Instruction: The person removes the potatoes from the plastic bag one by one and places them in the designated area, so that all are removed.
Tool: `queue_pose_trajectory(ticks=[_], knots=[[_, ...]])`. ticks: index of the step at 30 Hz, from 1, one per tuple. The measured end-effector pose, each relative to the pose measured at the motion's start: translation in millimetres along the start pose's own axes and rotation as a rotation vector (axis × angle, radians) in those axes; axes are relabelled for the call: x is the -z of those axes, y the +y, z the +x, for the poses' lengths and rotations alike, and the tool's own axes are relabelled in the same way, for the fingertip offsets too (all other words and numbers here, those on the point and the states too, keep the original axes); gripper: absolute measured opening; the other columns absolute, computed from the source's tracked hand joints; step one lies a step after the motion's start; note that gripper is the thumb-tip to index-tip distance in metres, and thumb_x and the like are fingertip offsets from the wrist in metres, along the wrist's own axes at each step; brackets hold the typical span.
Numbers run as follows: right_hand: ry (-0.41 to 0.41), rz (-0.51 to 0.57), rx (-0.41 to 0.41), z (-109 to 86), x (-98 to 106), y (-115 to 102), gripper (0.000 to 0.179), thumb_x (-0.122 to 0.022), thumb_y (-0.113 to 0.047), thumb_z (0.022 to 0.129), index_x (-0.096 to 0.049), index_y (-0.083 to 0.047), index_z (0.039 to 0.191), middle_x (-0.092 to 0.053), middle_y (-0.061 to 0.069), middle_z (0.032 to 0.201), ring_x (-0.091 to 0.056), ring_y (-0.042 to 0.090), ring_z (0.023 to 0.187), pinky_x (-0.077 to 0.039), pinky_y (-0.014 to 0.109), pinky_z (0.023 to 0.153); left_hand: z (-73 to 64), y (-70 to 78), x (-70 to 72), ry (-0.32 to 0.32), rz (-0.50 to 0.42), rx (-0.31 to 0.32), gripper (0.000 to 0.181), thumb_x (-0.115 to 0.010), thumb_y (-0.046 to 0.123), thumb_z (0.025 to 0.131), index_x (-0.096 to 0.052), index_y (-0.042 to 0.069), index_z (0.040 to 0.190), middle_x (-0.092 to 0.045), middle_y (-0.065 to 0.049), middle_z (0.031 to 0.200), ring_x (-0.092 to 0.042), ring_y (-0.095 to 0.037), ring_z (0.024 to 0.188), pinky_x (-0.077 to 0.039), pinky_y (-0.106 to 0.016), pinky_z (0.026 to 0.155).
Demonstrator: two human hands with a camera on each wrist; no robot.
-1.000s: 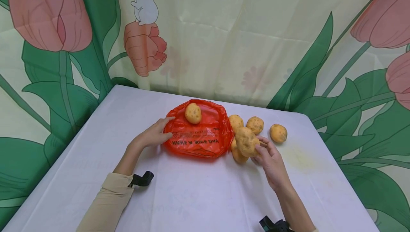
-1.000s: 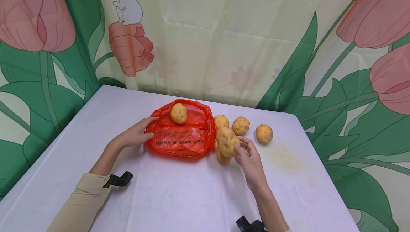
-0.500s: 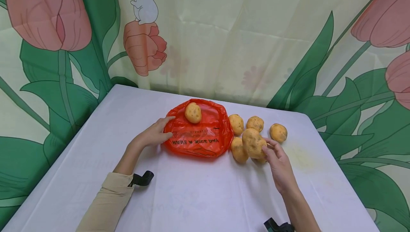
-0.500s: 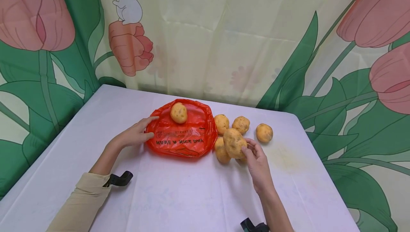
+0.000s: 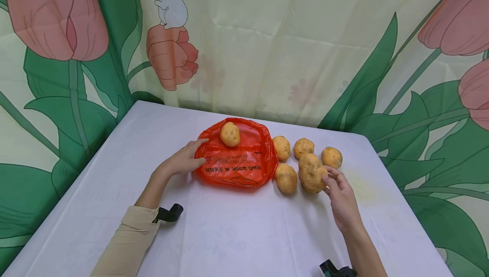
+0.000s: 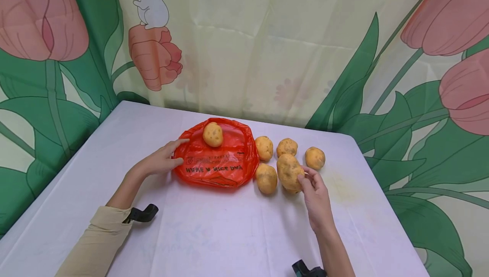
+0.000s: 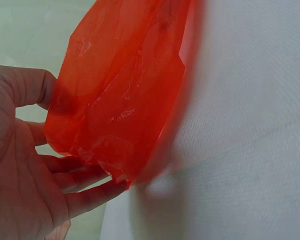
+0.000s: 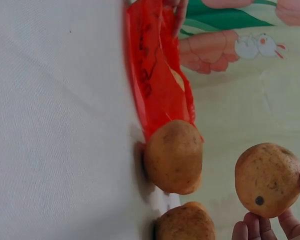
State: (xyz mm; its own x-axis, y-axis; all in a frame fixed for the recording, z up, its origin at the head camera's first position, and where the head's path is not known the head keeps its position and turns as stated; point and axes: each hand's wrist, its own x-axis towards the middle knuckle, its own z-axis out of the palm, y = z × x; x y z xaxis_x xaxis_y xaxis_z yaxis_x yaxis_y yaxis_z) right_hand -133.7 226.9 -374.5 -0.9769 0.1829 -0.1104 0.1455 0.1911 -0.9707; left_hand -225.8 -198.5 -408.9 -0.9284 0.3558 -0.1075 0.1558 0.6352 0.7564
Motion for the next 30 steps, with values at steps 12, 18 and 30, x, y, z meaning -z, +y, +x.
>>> queue_pose_trajectory(ticks=[12, 18, 30], knots=[[0.037, 0.032, -0.024, 4.2, 16, 3, 0.036, -0.046, -0.037, 0.108, -0.044, -0.018, 0.139, -0.042, -0.007, 0.135, -0.043, 0.009, 0.125, -0.042, 0.019, 0.099, -2.2, 0.1, 1.5, 0.001, -0.005, -0.009, 0.069, -0.052, 0.015, 0.097, -0.026, 0.002, 0.159, -0.032, -0.029, 0.156, -0.033, -0.044, 0.144, -0.031, -0.064, 0.116], [0.082, 0.032, -0.062, 7.1, 28, 7, 0.037, -0.046, -0.04, 0.107, -0.044, -0.021, 0.139, -0.042, -0.009, 0.134, -0.044, 0.007, 0.126, -0.038, 0.028, 0.111, -2.2, -0.3, 2.0, 0.001, 0.003, -0.019, 0.069, -0.053, 0.015, 0.097, -0.027, 0.002, 0.159, -0.033, -0.029, 0.155, -0.034, -0.043, 0.144, -0.03, -0.064, 0.117], [0.15, 0.038, -0.118, 13.7, 44, 16, 0.037, -0.047, -0.043, 0.107, -0.044, -0.024, 0.138, -0.041, -0.01, 0.131, -0.045, 0.006, 0.122, -0.035, 0.035, 0.116, -0.9, -1.1, 2.0, 0.002, 0.01, -0.027, 0.068, -0.053, 0.015, 0.097, -0.027, 0.002, 0.159, -0.034, -0.029, 0.154, -0.036, -0.043, 0.142, -0.031, -0.063, 0.116]])
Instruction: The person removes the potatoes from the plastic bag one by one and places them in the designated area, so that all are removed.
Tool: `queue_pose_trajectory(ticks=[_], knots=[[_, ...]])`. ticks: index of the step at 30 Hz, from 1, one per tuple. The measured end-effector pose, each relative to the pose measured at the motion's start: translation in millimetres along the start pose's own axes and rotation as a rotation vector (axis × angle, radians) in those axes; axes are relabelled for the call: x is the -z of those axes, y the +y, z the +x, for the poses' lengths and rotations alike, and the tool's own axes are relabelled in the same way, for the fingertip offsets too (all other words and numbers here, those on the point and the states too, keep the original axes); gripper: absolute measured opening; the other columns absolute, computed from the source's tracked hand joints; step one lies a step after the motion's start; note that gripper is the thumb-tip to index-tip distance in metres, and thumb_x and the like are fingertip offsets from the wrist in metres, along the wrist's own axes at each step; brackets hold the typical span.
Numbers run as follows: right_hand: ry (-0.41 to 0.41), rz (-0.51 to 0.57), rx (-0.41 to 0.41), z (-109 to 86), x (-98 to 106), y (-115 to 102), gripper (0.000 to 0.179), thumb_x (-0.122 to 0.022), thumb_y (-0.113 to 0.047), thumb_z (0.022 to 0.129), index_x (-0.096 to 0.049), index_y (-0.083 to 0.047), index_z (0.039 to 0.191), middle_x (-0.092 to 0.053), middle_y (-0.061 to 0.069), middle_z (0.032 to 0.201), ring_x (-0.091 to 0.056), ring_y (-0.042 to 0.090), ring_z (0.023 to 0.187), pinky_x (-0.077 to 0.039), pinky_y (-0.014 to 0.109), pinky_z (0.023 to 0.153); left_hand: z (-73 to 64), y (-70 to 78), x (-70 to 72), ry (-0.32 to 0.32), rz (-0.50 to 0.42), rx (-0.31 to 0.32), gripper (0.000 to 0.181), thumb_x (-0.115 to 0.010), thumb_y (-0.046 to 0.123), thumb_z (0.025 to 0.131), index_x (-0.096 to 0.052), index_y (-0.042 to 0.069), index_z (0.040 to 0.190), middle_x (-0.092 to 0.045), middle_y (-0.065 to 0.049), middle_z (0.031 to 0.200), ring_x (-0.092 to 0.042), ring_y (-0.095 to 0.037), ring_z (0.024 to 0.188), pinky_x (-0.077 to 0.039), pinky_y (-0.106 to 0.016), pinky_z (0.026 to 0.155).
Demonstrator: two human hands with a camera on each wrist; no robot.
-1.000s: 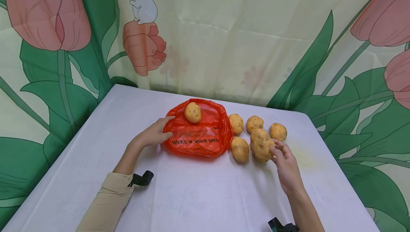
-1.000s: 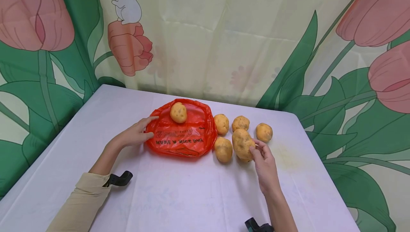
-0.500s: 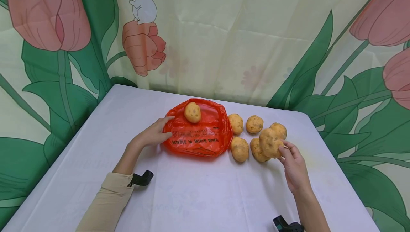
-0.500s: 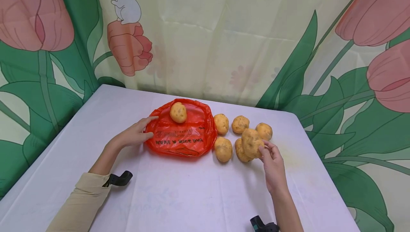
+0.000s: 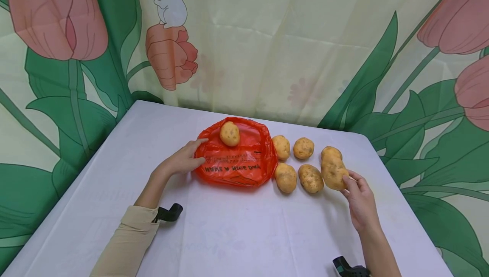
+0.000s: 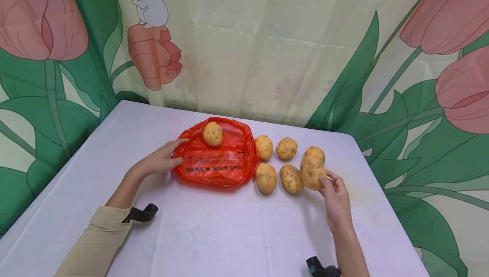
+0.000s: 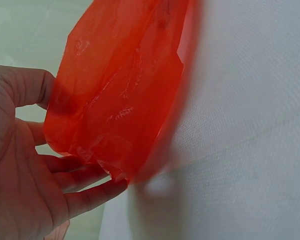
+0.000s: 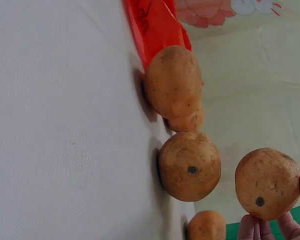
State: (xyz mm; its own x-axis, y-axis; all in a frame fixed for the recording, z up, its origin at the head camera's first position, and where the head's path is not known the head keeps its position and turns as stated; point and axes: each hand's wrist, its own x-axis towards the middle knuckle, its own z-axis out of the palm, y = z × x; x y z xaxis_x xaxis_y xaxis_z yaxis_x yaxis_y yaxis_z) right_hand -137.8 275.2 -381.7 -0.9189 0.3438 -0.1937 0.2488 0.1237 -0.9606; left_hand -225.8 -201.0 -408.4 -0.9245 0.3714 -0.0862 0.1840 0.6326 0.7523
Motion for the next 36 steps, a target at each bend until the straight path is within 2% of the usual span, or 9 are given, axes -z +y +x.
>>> queue_pose_trajectory(ticks=[7, 13, 21, 23, 28, 32, 36], knots=[[0.033, -0.022, -0.048, 9.2, 6, 6, 0.04, -0.049, -0.048, 0.105, -0.044, -0.027, 0.139, -0.041, -0.01, 0.132, -0.043, 0.01, 0.127, -0.036, 0.035, 0.119, -0.3, -1.5, -0.6, 0.005, -0.005, 0.001, 0.068, -0.052, 0.015, 0.096, -0.027, 0.003, 0.159, -0.035, -0.028, 0.153, -0.037, -0.042, 0.141, -0.033, -0.063, 0.116], [0.031, -0.059, -0.092, 16.0, 15, 12, 0.039, -0.05, -0.05, 0.103, -0.045, -0.028, 0.135, -0.038, -0.008, 0.133, -0.044, 0.008, 0.124, -0.044, 0.024, 0.109, 0.6, -1.2, -0.6, 0.0, -0.006, 0.01, 0.068, -0.052, 0.015, 0.096, -0.027, 0.004, 0.159, -0.035, -0.028, 0.153, -0.036, -0.042, 0.142, -0.033, -0.064, 0.115], [0.022, -0.145, -0.093, 23.0, 22, 21, 0.058, -0.051, -0.05, 0.103, -0.04, -0.012, 0.146, -0.035, 0.005, 0.145, -0.046, 0.007, 0.114, -0.05, 0.014, 0.089, 0.5, -0.9, -1.1, -0.004, -0.005, 0.012, 0.069, -0.052, 0.014, 0.097, -0.026, 0.002, 0.159, -0.033, -0.029, 0.155, -0.034, -0.043, 0.143, -0.031, -0.064, 0.116], [0.014, -0.182, -0.091, 24.5, 23, 23, 0.064, -0.049, -0.05, 0.103, -0.037, -0.007, 0.149, -0.035, 0.007, 0.145, -0.047, 0.006, 0.111, -0.051, 0.014, 0.087, 0.5, -0.8, -1.5, -0.006, -0.009, 0.018, 0.069, -0.053, 0.014, 0.097, -0.026, 0.003, 0.159, -0.033, -0.029, 0.155, -0.034, -0.043, 0.144, -0.031, -0.064, 0.116], [-0.001, -0.251, -0.065, 26.0, 27, 31, 0.063, -0.044, -0.044, 0.107, -0.035, 0.001, 0.149, -0.045, 0.009, 0.135, -0.054, 0.0, 0.098, -0.052, 0.015, 0.083, 0.8, -0.5, -1.9, -0.01, -0.02, 0.03, 0.069, -0.053, 0.014, 0.097, -0.026, 0.003, 0.16, -0.032, -0.028, 0.157, -0.032, -0.044, 0.145, -0.032, -0.064, 0.116], [0.018, -0.236, -0.038, 28.7, 29, 35, 0.057, -0.048, -0.038, 0.107, -0.04, 0.003, 0.145, -0.054, 0.008, 0.122, -0.059, -0.004, 0.086, -0.055, 0.015, 0.077, 0.3, -0.5, -1.6, -0.008, -0.017, 0.03, 0.069, -0.053, 0.015, 0.097, -0.026, 0.003, 0.16, -0.032, -0.028, 0.156, -0.033, -0.044, 0.144, -0.032, -0.064, 0.116], [0.039, -0.253, -0.036, 29.2, 26, 36, 0.06, -0.047, -0.039, 0.107, -0.038, 0.005, 0.147, -0.052, 0.014, 0.129, -0.058, -0.005, 0.085, -0.055, 0.014, 0.077, 0.2, 0.1, -1.4, -0.008, -0.016, 0.028, 0.069, -0.052, 0.015, 0.097, -0.026, 0.003, 0.16, -0.032, -0.029, 0.156, -0.033, -0.044, 0.144, -0.032, -0.064, 0.116]])
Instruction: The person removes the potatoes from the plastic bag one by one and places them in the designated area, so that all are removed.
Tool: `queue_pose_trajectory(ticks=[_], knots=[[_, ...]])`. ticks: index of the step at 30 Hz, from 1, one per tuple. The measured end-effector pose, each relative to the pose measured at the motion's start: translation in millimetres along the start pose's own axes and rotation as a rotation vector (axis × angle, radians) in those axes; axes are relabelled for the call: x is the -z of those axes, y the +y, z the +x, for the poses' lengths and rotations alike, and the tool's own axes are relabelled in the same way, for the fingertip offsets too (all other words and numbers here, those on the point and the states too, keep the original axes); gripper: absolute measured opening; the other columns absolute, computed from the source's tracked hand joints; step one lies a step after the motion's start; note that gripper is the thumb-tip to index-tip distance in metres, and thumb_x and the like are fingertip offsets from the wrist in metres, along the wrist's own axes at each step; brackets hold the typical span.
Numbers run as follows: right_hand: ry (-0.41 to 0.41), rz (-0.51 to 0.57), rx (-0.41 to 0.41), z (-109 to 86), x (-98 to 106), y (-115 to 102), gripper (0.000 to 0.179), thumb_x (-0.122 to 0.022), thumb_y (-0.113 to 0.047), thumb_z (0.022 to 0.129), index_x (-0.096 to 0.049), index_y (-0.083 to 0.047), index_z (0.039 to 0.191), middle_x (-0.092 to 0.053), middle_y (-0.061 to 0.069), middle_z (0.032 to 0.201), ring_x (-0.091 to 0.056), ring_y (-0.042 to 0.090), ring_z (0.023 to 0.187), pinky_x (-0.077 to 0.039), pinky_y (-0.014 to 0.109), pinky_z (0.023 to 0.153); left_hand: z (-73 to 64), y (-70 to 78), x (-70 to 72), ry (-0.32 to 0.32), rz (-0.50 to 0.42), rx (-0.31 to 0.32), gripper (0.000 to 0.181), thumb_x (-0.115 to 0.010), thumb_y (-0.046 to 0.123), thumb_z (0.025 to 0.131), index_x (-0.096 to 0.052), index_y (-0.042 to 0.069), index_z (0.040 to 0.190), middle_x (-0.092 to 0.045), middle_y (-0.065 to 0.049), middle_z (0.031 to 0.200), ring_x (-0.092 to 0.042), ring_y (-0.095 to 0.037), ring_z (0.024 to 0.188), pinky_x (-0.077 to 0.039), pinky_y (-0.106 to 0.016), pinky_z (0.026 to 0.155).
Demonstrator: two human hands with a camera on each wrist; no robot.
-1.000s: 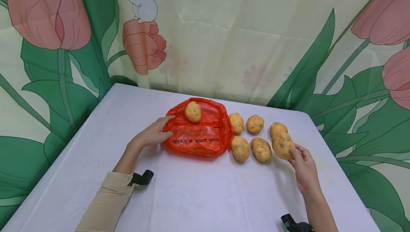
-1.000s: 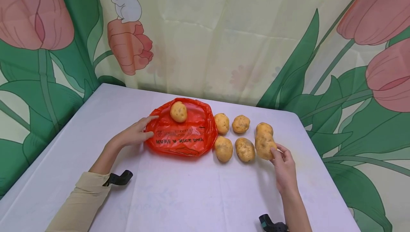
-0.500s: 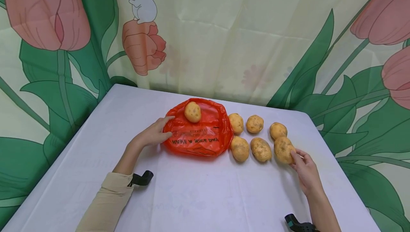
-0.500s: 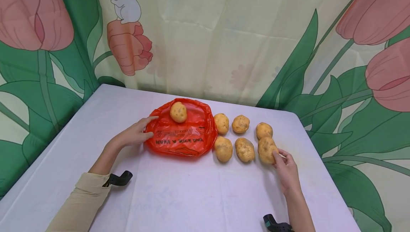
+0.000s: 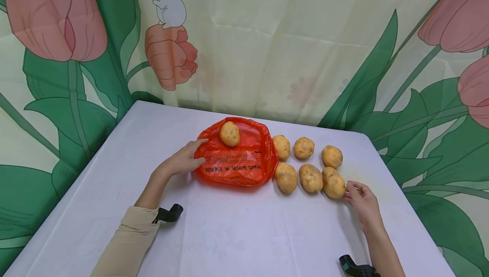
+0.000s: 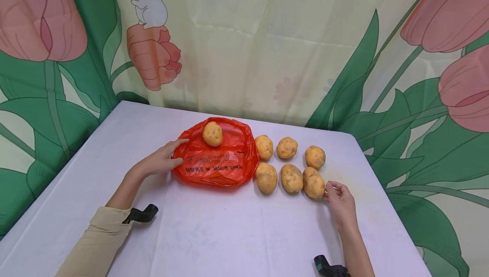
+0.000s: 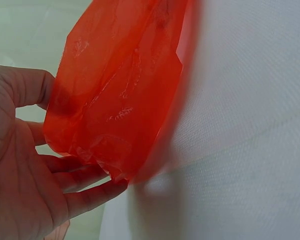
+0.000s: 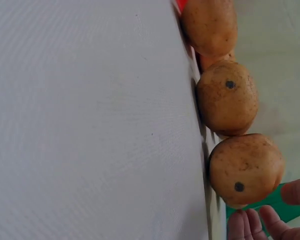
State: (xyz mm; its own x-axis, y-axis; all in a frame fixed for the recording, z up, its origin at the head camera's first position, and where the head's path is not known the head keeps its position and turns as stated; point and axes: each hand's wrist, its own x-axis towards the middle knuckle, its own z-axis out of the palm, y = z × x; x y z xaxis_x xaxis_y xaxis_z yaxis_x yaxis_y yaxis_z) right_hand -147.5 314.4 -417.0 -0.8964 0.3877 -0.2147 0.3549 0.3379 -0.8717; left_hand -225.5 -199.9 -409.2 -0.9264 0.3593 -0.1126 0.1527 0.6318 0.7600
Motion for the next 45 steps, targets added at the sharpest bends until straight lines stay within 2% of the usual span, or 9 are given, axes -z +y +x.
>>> queue_pose_trajectory(ticks=[6, 10, 17, 25, 29, 33, 37, 43, 45], knots=[[0.028, -0.11, 0.011, -7.1, -4, -5, 0.08, -0.046, -0.061, 0.101, -0.034, -0.002, 0.153, -0.042, 0.019, 0.148, -0.052, 0.018, 0.119, -0.048, 0.008, 0.073, -0.7, 1.5, 0.6, -0.001, 0.007, 0.001, 0.069, -0.052, 0.015, 0.097, -0.026, 0.002, 0.159, -0.032, -0.03, 0.155, -0.034, -0.044, 0.143, -0.031, -0.064, 0.116], [0.019, -0.173, 0.084, -11.3, -7, -8, 0.082, -0.053, -0.06, 0.099, -0.034, -0.003, 0.154, -0.042, 0.021, 0.15, -0.043, 0.033, 0.134, -0.043, 0.006, 0.07, -0.9, 1.4, 1.0, 0.002, 0.009, -0.001, 0.069, -0.052, 0.015, 0.097, -0.026, 0.002, 0.159, -0.032, -0.03, 0.155, -0.034, -0.044, 0.143, -0.031, -0.064, 0.117], [0.04, -0.197, 0.083, -9.7, -9, -5, 0.075, -0.052, -0.055, 0.101, -0.038, -0.001, 0.151, -0.046, 0.021, 0.145, -0.046, 0.031, 0.128, -0.046, 0.01, 0.07, -0.8, 1.4, 0.0, -0.01, 0.004, 0.011, 0.069, -0.052, 0.015, 0.098, -0.026, 0.002, 0.16, -0.032, -0.03, 0.156, -0.033, -0.044, 0.144, -0.03, -0.064, 0.117], [0.099, -0.198, 0.058, 0.5, -4, 0, 0.071, -0.041, -0.057, 0.104, -0.047, 0.001, 0.144, -0.049, 0.019, 0.134, -0.052, 0.019, 0.106, -0.05, 0.013, 0.069, -0.8, 1.9, 0.4, -0.003, 0.013, -0.002, 0.069, -0.052, 0.015, 0.097, -0.026, 0.002, 0.159, -0.032, -0.03, 0.155, -0.033, -0.044, 0.144, -0.03, -0.064, 0.117], [0.089, -0.18, 0.02, 4.0, -1, 2, 0.075, -0.037, -0.058, 0.104, -0.044, 0.003, 0.147, -0.047, 0.021, 0.137, -0.053, 0.022, 0.109, -0.05, 0.013, 0.07, -1.4, 2.6, 0.4, -0.007, 0.012, 0.005, 0.069, -0.052, 0.015, 0.097, -0.026, 0.002, 0.159, -0.033, -0.03, 0.155, -0.034, -0.044, 0.143, -0.031, -0.064, 0.116], [0.04, -0.162, -0.027, 8.6, 0, 5, 0.078, -0.03, -0.058, 0.105, -0.038, 0.005, 0.151, -0.041, 0.026, 0.149, -0.047, 0.03, 0.125, -0.05, 0.027, 0.089, -0.9, 1.2, -0.2, -0.004, 0.008, 0.009, 0.069, -0.052, 0.016, 0.097, -0.026, 0.002, 0.159, -0.033, -0.03, 0.155, -0.033, -0.044, 0.144, -0.031, -0.064, 0.116], [0.022, -0.141, -0.057, 11.9, 1, 7, 0.078, -0.027, -0.056, 0.106, -0.036, 0.006, 0.152, -0.038, 0.026, 0.152, -0.044, 0.033, 0.129, -0.044, 0.044, 0.102, 0.5, -0.8, -1.2, -0.006, 0.005, 0.008, 0.069, -0.053, 0.016, 0.097, -0.026, 0.002, 0.159, -0.032, -0.03, 0.155, -0.033, -0.044, 0.144, -0.031, -0.064, 0.116], [0.082, -0.143, -0.043, 11.0, 1, 4, 0.074, -0.033, -0.056, 0.106, -0.039, 0.002, 0.152, -0.042, 0.022, 0.146, -0.048, 0.026, 0.118, -0.048, 0.019, 0.076, 0.5, -1.8, -1.3, -0.005, 0.0, 0.011, 0.069, -0.052, 0.016, 0.097, -0.026, 0.003, 0.16, -0.032, -0.029, 0.156, -0.033, -0.044, 0.144, -0.031, -0.064, 0.116], [0.117, -0.156, -0.004, 9.2, -1, 3, 0.071, -0.036, -0.054, 0.105, -0.041, 0.002, 0.15, -0.044, 0.022, 0.146, -0.048, 0.03, 0.122, -0.051, 0.022, 0.082, 0.7, -1.3, -0.9, -0.006, 0.003, 0.008, 0.069, -0.052, 0.015, 0.097, -0.026, 0.002, 0.16, -0.032, -0.029, 0.156, -0.033, -0.044, 0.144, -0.03, -0.064, 0.116]])
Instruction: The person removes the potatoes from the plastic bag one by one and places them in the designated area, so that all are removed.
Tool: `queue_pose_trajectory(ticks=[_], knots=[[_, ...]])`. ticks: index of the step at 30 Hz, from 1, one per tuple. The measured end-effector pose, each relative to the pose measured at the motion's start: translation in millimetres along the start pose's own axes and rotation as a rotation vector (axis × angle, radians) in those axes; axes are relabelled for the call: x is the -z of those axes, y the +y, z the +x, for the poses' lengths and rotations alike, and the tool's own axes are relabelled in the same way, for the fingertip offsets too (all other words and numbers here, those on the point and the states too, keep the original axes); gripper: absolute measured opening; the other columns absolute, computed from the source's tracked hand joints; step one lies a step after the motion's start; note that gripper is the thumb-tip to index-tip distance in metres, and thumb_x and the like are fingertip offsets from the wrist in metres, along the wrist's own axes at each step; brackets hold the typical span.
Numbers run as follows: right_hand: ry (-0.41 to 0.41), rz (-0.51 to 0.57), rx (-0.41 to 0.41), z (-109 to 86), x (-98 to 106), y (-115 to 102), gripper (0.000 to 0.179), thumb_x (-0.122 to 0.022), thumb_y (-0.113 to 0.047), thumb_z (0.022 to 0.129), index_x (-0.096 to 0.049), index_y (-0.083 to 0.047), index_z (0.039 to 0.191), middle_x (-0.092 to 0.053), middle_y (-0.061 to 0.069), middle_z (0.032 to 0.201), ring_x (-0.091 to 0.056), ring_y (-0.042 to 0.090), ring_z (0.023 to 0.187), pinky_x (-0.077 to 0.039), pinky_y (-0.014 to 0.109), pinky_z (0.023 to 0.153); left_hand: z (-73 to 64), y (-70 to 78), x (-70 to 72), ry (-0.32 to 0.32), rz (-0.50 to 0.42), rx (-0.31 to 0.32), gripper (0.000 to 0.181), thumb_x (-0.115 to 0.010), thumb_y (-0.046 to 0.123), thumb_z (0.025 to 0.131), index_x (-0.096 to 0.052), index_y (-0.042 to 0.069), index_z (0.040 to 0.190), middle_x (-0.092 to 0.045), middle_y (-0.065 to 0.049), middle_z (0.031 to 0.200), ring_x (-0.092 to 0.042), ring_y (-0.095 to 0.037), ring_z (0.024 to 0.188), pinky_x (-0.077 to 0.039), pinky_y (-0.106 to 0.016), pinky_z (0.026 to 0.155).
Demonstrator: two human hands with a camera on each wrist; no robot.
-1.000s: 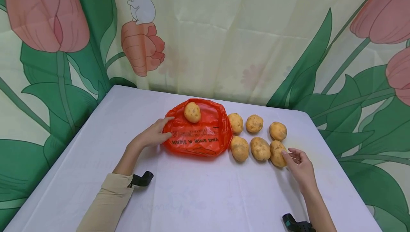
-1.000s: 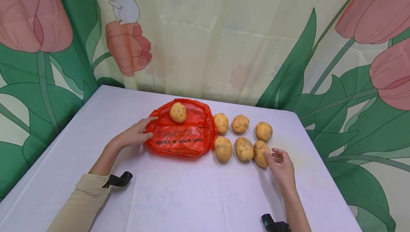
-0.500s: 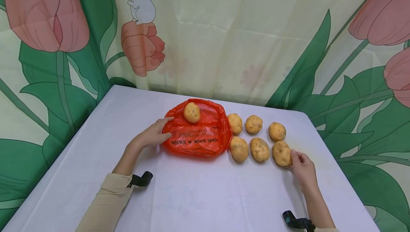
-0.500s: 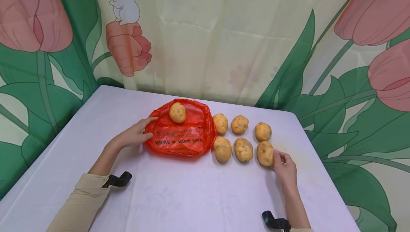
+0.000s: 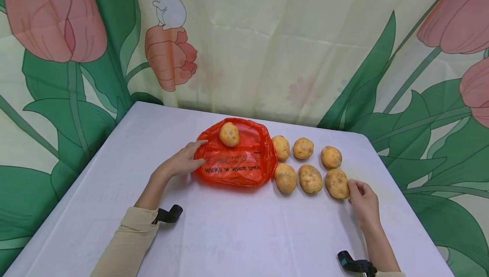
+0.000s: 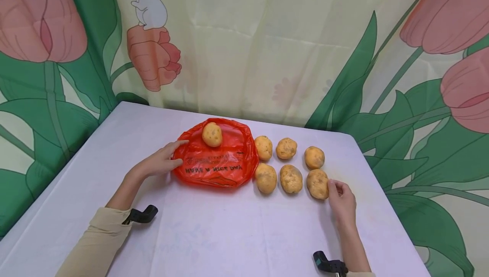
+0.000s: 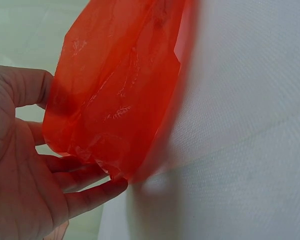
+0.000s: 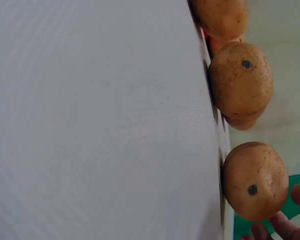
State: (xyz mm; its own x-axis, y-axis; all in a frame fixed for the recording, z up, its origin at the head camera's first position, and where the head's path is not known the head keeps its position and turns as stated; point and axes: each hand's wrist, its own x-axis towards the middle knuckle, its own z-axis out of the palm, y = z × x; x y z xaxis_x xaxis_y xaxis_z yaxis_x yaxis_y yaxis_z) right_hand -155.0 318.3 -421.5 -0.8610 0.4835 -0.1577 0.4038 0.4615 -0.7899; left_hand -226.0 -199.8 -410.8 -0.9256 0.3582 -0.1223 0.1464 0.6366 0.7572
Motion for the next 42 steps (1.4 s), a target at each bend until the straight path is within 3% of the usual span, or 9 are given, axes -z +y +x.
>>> queue_pose_trajectory(ticks=[3, 5, 9, 13, 21, 28, 35, 42], knots=[[0.068, -0.04, 0.102, -3.9, -2, -4, 0.066, -0.04, -0.049, 0.106, -0.045, 0.003, 0.145, -0.046, 0.024, 0.144, -0.044, 0.038, 0.131, -0.048, 0.041, 0.1, 0.0, 0.3, 0.6, 0.0, 0.002, -0.004, 0.068, -0.052, 0.015, 0.097, -0.026, 0.002, 0.159, -0.032, -0.029, 0.156, -0.033, -0.044, 0.144, -0.03, -0.064, 0.117], [0.118, -0.073, 0.187, -6.7, -5, -7, 0.06, -0.043, -0.044, 0.107, -0.048, 0.005, 0.142, -0.048, 0.027, 0.143, -0.039, 0.043, 0.137, -0.039, 0.055, 0.107, -0.3, 0.6, 0.9, -0.001, 0.002, -0.004, 0.068, -0.052, 0.015, 0.098, -0.026, 0.003, 0.159, -0.032, -0.029, 0.156, -0.033, -0.044, 0.144, -0.03, -0.064, 0.117], [0.204, -0.116, 0.323, -13.9, -14, -16, 0.049, -0.049, -0.033, 0.106, -0.054, 0.007, 0.134, -0.051, 0.028, 0.136, -0.041, 0.046, 0.132, -0.036, 0.059, 0.106, -0.2, 0.1, 0.5, 0.0, 0.004, -0.004, 0.068, -0.052, 0.015, 0.098, -0.026, 0.002, 0.159, -0.032, -0.029, 0.156, -0.033, -0.044, 0.144, -0.031, -0.064, 0.116], [0.235, -0.113, 0.395, -21.8, -23, -26, 0.043, -0.054, -0.028, 0.105, -0.057, 0.007, 0.13, -0.053, 0.029, 0.132, -0.042, 0.046, 0.128, -0.035, 0.06, 0.104, -0.2, -0.2, 0.1, 0.002, 0.007, -0.014, 0.068, -0.052, 0.015, 0.097, -0.027, 0.002, 0.159, -0.034, -0.029, 0.155, -0.035, -0.043, 0.143, -0.031, -0.063, 0.116], [0.21, -0.053, 0.435, -33.5, -38, -47, 0.04, -0.058, -0.026, 0.104, -0.058, 0.005, 0.128, -0.053, 0.025, 0.134, -0.043, 0.042, 0.131, -0.037, 0.059, 0.107, -0.4, -0.7, -0.4, 0.005, 0.01, -0.02, 0.068, -0.053, 0.016, 0.097, -0.028, 0.003, 0.159, -0.035, -0.028, 0.153, -0.037, -0.043, 0.142, -0.033, -0.063, 0.115], [0.2, -0.006, 0.518, -37.2, -49, -59, 0.035, -0.061, -0.02, 0.102, -0.061, 0.007, 0.124, -0.058, 0.025, 0.127, -0.048, 0.04, 0.126, -0.038, 0.057, 0.108, -1.2, 0.1, 0.2, 0.01, 0.008, -0.026, 0.067, -0.052, 0.015, 0.097, -0.028, 0.002, 0.159, -0.035, -0.029, 0.154, -0.036, -0.043, 0.142, -0.032, -0.063, 0.116], [0.14, 0.002, 0.503, -41.5, -62, -72, 0.04, -0.059, -0.028, 0.104, -0.06, 0.004, 0.128, -0.056, 0.022, 0.132, -0.049, 0.039, 0.131, -0.039, 0.056, 0.111, -0.2, 0.4, -0.3, 0.009, 0.012, -0.022, 0.067, -0.052, 0.016, 0.097, -0.028, 0.003, 0.159, -0.036, -0.028, 0.153, -0.037, -0.042, 0.141, -0.034, -0.063, 0.115], [0.097, 0.049, 0.54, -43.5, -75, -81, 0.035, -0.061, -0.022, 0.103, -0.06, 0.003, 0.127, -0.056, 0.021, 0.131, -0.049, 0.037, 0.129, -0.038, 0.054, 0.113, 0.2, 0.0, -0.6, 0.012, 0.005, -0.023, 0.067, -0.053, 0.015, 0.097, -0.028, 0.003, 0.158, -0.036, -0.028, 0.153, -0.037, -0.042, 0.141, -0.034, -0.063, 0.115]])
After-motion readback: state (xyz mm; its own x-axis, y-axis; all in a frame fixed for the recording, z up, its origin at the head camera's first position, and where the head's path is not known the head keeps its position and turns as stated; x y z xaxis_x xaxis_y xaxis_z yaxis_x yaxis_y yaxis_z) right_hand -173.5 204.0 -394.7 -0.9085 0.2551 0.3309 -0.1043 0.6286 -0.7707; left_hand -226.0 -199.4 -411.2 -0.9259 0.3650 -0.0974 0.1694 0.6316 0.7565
